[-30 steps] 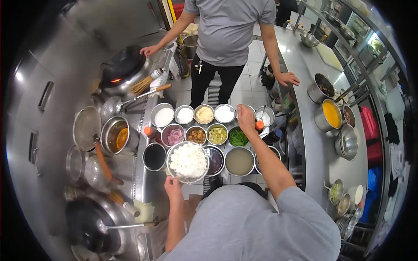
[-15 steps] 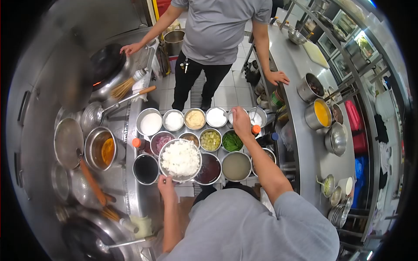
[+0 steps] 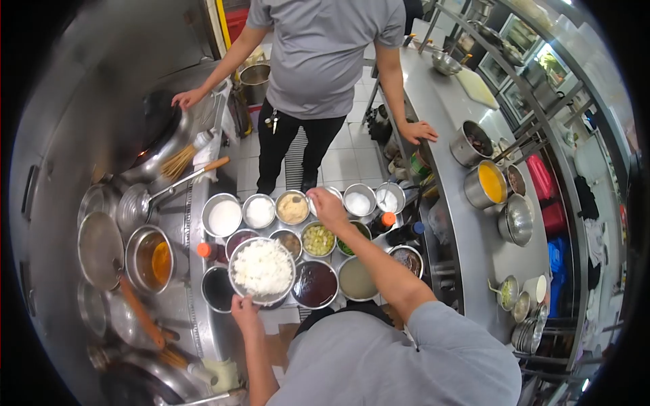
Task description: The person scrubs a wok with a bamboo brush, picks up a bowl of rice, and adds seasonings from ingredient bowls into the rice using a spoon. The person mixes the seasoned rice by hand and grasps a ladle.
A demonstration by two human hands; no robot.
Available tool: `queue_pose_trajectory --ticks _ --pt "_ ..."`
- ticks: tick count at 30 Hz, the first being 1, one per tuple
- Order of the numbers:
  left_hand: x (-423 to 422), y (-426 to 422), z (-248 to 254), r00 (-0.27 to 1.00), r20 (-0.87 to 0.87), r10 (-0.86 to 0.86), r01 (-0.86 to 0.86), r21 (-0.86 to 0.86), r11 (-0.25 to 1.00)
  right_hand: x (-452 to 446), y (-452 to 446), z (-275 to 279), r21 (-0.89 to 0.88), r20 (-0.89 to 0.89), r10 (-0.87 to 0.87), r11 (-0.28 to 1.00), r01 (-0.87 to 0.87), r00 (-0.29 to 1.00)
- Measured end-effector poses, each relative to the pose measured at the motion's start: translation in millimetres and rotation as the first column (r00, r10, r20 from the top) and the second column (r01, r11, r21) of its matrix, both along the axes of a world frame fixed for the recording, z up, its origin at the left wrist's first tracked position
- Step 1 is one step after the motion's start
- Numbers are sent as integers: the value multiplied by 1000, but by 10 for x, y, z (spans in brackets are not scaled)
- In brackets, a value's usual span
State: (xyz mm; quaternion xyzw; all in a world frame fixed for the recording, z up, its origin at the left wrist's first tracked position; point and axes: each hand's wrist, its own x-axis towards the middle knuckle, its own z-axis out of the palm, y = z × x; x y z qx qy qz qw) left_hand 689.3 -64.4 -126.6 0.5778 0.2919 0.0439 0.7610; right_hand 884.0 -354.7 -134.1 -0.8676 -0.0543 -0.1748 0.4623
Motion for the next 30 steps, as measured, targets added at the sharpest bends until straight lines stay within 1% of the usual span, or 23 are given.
queue_pose_trajectory --ticks 1,4,5,6,8,10,11,13,16,17,19,22,23,24,26,27,28,30 --pt "10 35 -43 1000 8 -6 6 -8 1000 11 13 -16 -24 22 15 1000 -15 1000" --pt "-34 128 -147 999 -45 20 -19 7 1000 56 10 -73 -87 48 68 994 -64 997" --pt "0 122 -156 1000 -23 11 -10 9 1000 97 26 -97 -121 59 103 988 -96 993" --pt "8 125 -140 1000 -12 2 -2 18 1000 105 28 -86 -114 40 116 987 -111 992" --pt "-11 152 -157 999 -34 17 -16 36 999 70 14 -91 -126 50 125 985 -118 991" --pt "-15 149 -134 999 -36 18 -16 38 999 59 10 -24 -108 88 77 992 -67 993" --pt "-17 155 -146 998 -46 36 -34 45 998 51 3 -19 -100 78 94 991 -86 992" --pt "-1 145 -169 999 -14 38 -38 -13 999 46 -24 -5 -194 59 103 977 -90 993" --pt "14 122 -156 999 -40 31 -31 -6 1000 67 3 -143 -190 98 134 975 -114 986" --pt "28 103 -138 998 -45 32 -33 -6 999 77 21 -179 -189 93 136 975 -116 986" --pt "23 66 -106 998 -52 27 -27 -10 1000 74 56 -256 -187 83 192 967 -174 978" --pt "-3 75 -253 999 -44 19 -20 -22 1000 33 47 -310 -207 27 249 949 -238 968" --pt "-8 42 -217 998 -58 22 -23 -23 999 3 30 -269 -219 68 219 955 -200 973" --pt "-11 31 -222 998 -61 26 -27 -25 999 -7 35 -234 -220 64 224 954 -205 973" --pt "-11 -4 -248 999 -46 27 -28 -29 999 -35 11 -180 -201 -29 29 979 -34 999" --pt "-8 -18 -263 999 -47 25 -27 -35 999 -23 25 -204 -163 -36 29 986 -34 999" --pt "-5 -22 -280 999 -39 19 -20 -33 999 -24 31 -207 -167 -36 27 985 -32 999" --pt "13 -27 -297 999 -28 15 -16 -30 999 -15 71 -146 -150 19 32 988 -29 999"
